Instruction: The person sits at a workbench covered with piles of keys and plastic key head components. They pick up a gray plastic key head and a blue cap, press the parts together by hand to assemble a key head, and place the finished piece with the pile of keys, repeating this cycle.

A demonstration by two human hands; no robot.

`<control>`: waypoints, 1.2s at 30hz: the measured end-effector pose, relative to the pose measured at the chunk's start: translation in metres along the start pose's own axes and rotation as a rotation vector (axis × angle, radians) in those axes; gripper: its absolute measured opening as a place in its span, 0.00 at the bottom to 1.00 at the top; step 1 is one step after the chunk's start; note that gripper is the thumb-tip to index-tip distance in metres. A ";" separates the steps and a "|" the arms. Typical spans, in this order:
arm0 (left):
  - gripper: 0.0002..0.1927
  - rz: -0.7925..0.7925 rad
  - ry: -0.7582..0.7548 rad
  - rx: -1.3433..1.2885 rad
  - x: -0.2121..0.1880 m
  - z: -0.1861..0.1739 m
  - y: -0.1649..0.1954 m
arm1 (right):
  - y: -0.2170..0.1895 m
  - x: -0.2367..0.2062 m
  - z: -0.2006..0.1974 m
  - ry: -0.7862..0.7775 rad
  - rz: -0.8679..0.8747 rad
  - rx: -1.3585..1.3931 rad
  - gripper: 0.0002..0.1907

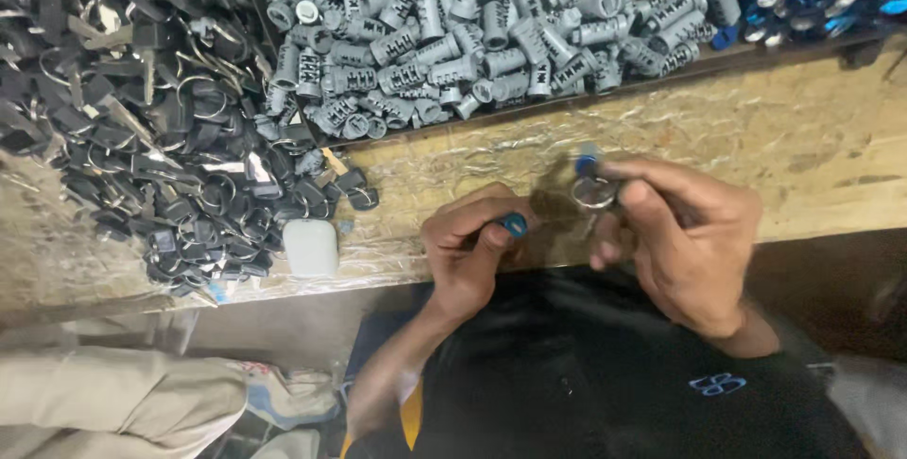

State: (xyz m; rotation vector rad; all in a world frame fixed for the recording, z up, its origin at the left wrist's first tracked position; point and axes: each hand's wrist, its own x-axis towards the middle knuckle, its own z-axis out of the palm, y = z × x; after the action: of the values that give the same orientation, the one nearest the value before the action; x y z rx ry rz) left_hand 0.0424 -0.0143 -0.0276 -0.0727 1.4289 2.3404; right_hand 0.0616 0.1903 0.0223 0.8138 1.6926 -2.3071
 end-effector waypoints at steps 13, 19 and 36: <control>0.15 0.214 0.061 0.356 -0.010 0.013 0.013 | 0.011 -0.005 0.024 -0.104 -0.765 -0.419 0.09; 0.15 0.122 0.031 0.312 -0.002 0.006 0.021 | 0.011 0.005 0.023 -0.182 -0.925 -0.873 0.08; 0.05 0.164 -0.340 0.487 0.024 0.023 0.021 | -0.088 0.038 0.002 -0.732 -0.463 -1.020 0.04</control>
State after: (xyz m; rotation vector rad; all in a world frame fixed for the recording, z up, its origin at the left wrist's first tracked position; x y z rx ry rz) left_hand 0.0166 0.0049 -0.0048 0.5658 1.8218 1.9290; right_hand -0.0098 0.2251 0.0760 -0.5792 2.3235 -1.2398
